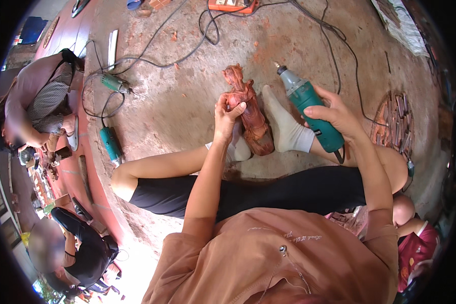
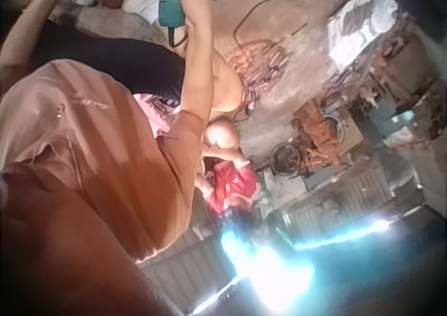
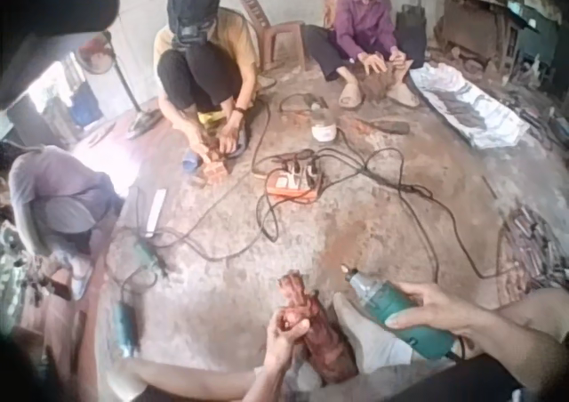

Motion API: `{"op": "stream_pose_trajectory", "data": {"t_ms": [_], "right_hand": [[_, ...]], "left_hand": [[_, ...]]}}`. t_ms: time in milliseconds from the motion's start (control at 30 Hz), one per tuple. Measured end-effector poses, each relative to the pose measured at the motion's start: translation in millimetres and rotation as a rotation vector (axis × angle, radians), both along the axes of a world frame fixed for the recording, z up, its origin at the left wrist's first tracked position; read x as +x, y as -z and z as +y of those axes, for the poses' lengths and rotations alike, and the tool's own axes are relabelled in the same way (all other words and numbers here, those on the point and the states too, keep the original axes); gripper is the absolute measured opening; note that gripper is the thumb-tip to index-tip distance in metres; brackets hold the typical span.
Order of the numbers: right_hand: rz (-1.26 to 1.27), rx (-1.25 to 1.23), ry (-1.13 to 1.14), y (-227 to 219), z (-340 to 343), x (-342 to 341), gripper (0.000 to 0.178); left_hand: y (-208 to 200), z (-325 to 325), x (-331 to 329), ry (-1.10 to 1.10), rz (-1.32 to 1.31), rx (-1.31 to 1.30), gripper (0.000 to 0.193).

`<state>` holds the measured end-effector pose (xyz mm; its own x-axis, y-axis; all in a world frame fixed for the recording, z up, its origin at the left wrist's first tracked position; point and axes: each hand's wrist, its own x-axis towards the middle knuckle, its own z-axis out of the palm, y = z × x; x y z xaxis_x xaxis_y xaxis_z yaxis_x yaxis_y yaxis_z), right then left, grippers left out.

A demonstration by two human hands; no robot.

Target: The person sits on the floor and uses a green rotary tool to carve a reddish-brown wooden figurine. They hold the figurine with their left hand and guide the tool with their right hand, working on different sections of the object throughout the clip.

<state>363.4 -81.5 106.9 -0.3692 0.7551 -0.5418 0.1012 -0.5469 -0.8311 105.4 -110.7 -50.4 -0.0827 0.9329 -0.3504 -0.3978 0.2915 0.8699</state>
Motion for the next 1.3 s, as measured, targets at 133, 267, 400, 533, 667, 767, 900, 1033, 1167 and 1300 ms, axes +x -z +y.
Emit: {"op": "stream_pose_trajectory", "data": {"t_ms": [133,267,400,533,667,767,900,1033,1167,1300], "right_hand": [[0.018,-0.063,-0.006,7,-8,-11,0.072],[0.013,-0.038,-0.020,7,-6,-10,0.071],[0.005,-0.039,-0.050,8,-4,-7,0.072],[-0.012,-0.040,-0.034,8,-5,-16,0.065],[-0.007,-0.016,-0.068,9,-1,-17,0.067],[-0.015,-0.022,-0.090,11,-3,-11,0.068],[-0.003,-0.064,-0.085,12,-6,-10,0.068],[0.042,-0.059,-0.047,17,-15,-25,0.067],[0.071,0.019,-0.017,23,-39,-42,0.065],[-0.005,0.204,0.048,51,-66,-56,0.075]], "left_hand": [[3,2,-2,0.151,0.242,0.012,0.038],[-4,14,-10,0.190,0.196,-0.085,0.038],[-4,11,-15,0.197,0.220,-0.042,0.037],[-1,11,-17,0.221,0.209,-0.045,0.038],[-4,9,-14,0.131,0.169,-0.056,0.039],[-20,-3,-9,-0.114,0.314,0.001,0.034],[-48,-33,0,-0.289,0.252,0.088,0.028],[-86,-47,51,0.005,-0.245,-0.124,0.048],[-84,-51,70,0.205,-0.597,-0.305,0.054],[-76,-56,63,0.184,-0.623,-0.313,0.043]]}}
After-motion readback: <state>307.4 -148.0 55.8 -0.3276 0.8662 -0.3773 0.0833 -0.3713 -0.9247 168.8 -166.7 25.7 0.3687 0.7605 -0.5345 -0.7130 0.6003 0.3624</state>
